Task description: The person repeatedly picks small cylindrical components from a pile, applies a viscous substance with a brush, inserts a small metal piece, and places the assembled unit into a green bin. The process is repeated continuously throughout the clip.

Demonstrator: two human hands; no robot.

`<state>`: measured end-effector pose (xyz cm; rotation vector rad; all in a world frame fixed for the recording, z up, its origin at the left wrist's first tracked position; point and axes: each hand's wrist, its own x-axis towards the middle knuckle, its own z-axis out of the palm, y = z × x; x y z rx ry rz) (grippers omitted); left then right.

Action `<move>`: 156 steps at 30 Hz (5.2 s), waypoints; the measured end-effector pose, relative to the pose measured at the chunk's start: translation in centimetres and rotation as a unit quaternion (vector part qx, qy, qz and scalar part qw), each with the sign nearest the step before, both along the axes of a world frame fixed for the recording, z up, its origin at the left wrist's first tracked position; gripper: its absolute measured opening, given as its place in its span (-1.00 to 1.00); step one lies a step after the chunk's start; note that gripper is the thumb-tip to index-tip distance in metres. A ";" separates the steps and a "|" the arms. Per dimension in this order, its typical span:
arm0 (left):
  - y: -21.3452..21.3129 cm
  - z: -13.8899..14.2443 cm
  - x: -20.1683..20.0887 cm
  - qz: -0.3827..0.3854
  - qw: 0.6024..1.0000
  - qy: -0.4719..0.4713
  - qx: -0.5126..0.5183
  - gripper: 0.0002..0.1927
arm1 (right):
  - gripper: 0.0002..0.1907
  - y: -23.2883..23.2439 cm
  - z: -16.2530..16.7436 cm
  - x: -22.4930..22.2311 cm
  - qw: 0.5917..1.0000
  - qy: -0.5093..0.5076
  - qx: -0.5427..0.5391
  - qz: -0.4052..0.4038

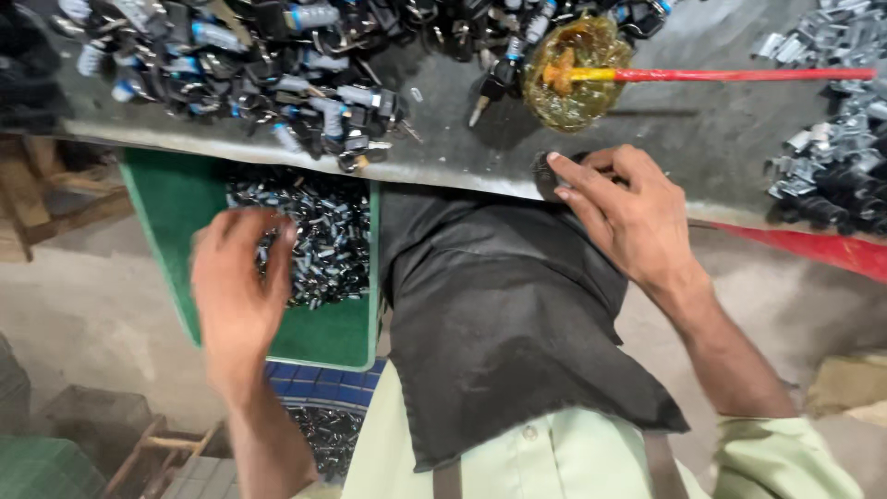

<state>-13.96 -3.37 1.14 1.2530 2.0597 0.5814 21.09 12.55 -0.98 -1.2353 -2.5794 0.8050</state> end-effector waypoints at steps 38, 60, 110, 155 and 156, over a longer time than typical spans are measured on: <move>11.5 -2.0 9.5 -0.056 0.944 0.090 0.312 -0.76 | -0.93 -4.3 0.4 0.4 0.920 0.233 -0.240 -0.203; 3.8 -3.7 15.3 0.180 0.668 -0.721 0.037 -0.68 | -0.85 -5.0 2.1 -4.3 0.825 0.402 -0.328 -0.224; 8.2 -2.9 12.7 0.129 0.544 -0.827 0.060 -0.70 | -0.79 2.1 6.3 -0.4 0.920 0.256 -0.139 -0.262; 7.3 -2.0 12.5 -0.064 0.857 -0.511 -0.016 -0.87 | -0.79 -5.4 -3.3 -1.2 0.811 0.449 -0.329 -0.180; 7.3 -2.2 12.4 -0.065 0.859 -0.508 -0.023 -0.87 | -0.79 -5.4 -3.4 -1.2 0.812 0.446 -0.334 -0.171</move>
